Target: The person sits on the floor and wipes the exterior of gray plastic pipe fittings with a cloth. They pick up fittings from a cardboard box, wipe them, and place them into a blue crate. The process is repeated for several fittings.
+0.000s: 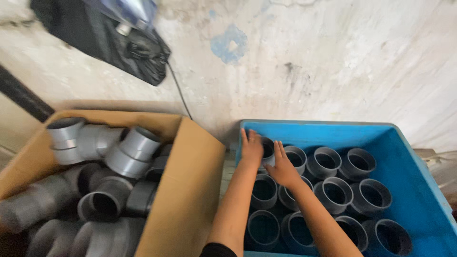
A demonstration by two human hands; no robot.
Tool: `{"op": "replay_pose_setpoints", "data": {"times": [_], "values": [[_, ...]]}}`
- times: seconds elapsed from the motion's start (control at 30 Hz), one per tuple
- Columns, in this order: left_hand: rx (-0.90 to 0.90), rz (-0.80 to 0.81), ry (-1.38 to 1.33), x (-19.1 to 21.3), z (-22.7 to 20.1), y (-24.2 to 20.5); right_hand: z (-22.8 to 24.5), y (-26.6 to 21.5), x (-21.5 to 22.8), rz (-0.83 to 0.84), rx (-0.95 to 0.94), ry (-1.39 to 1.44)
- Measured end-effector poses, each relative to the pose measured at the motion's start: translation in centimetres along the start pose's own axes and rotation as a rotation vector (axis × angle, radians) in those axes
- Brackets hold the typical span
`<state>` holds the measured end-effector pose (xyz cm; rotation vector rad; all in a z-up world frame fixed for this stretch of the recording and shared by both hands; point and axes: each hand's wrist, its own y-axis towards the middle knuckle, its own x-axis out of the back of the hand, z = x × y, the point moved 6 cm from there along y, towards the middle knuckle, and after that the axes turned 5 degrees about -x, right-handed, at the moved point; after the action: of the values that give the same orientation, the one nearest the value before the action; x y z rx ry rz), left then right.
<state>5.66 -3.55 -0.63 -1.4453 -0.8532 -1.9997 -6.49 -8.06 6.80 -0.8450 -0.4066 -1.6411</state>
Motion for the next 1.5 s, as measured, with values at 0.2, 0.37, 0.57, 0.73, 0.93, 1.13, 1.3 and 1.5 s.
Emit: {"op": "replay_pose_setpoints", "data": {"times": [0.2,0.37,0.57,0.73,0.93,1.13,1.3,1.5], "values": [[0.025,0.285,-0.378,7.0,2.8,-6.5,0.9,-1.1,-1.8,-0.078,0.117,0.177],[0.006,0.171,-0.502,10.1,10.5,-8.6,9.8,-2.8,-2.7,-0.223,0.367,0.191],[0.069,-0.055,-0.271,23.1,23.2,-18.7,23.2,-3.3,-7.2,-0.301,0.590,0.168],[0.390,0.143,-0.337,19.6,34.1,-25.8,32.1,-3.1,-15.6,0.021,0.432,0.000],[0.459,0.278,-0.305,16.6,39.1,-28.3,35.2,-1.5,-21.5,0.137,0.197,-0.077],[0.187,0.344,-0.061,19.7,39.6,-25.7,33.9,1.5,-22.1,0.108,0.135,-0.200],[0.076,0.477,0.063,18.4,39.4,-23.6,34.5,0.9,-21.5,0.168,0.173,-0.187],[0.039,0.510,-0.088,14.7,41.0,-23.0,35.7,-0.1,-20.9,0.237,0.233,-0.084]]}}
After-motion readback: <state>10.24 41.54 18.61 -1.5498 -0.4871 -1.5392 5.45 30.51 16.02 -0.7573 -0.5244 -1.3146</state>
